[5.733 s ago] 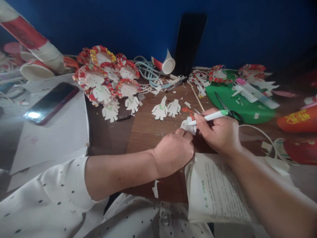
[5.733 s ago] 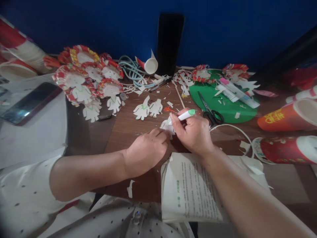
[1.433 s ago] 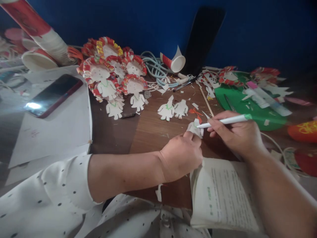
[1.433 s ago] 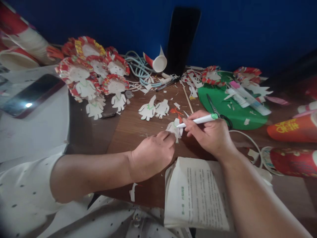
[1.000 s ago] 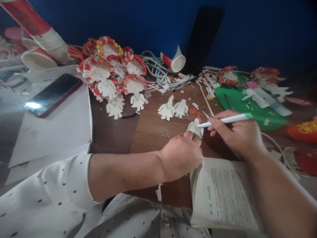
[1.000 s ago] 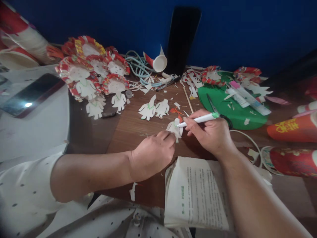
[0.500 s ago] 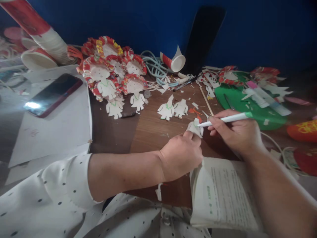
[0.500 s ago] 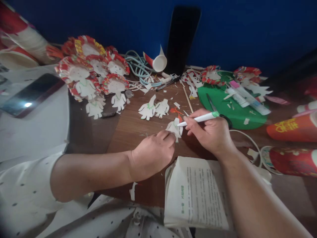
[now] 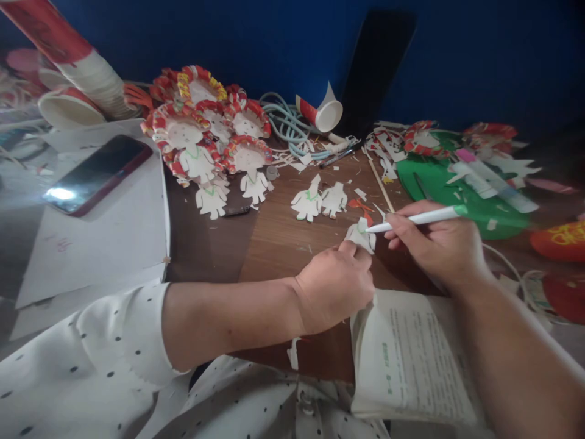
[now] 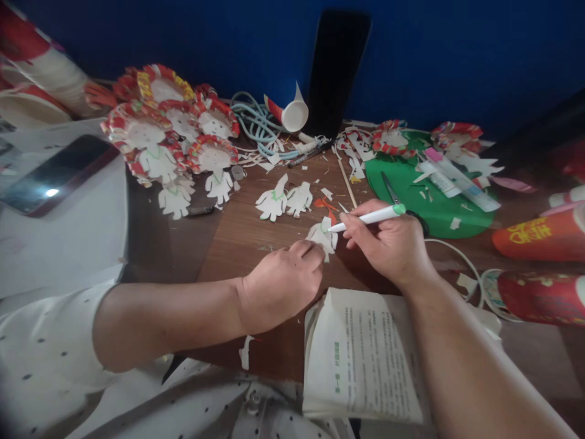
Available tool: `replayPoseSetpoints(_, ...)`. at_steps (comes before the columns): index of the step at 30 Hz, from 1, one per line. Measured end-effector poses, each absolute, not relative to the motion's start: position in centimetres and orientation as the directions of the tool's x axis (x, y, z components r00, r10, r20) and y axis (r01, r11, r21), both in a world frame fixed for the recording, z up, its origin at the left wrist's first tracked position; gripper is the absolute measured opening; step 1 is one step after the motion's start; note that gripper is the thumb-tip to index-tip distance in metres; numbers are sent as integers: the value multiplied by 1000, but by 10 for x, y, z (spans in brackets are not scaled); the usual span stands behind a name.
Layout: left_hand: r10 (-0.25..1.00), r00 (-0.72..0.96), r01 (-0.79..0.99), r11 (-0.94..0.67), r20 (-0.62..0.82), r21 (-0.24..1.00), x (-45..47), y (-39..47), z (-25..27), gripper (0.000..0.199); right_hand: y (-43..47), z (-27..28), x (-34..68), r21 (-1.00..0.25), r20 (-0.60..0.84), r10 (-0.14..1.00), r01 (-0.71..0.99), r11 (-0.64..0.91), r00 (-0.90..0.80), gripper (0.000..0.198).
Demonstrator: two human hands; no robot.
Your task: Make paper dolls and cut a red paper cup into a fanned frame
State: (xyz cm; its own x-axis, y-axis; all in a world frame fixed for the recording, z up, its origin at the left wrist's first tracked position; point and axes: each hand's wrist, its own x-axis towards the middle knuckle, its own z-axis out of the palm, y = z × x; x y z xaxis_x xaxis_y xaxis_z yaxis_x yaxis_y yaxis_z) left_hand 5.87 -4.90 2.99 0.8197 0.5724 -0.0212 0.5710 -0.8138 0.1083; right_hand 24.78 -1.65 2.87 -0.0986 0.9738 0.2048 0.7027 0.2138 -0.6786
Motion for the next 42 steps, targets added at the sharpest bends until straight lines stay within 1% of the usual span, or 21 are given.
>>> replayPoseSetpoints(8,571,821,567,-816,5,113,58,-49,28,23,-16,30,249,-648,208,975,736,194,-74,23)
replayPoseSetpoints(16,571,821,568,-817,3,99,58,-50,28,23,-15,28,250,-652,209,975,731,199,-79,20)
replayPoseSetpoints(31,581,814,575,-808,11,127,58,-49,28,22,-15,26,250,-670,189,981,723,164,-48,21)
replayPoseSetpoints(42,584,812,577,-806,19,133,59,-49,25,22,-14,24,249,-660,237,970,725,195,-45,26)
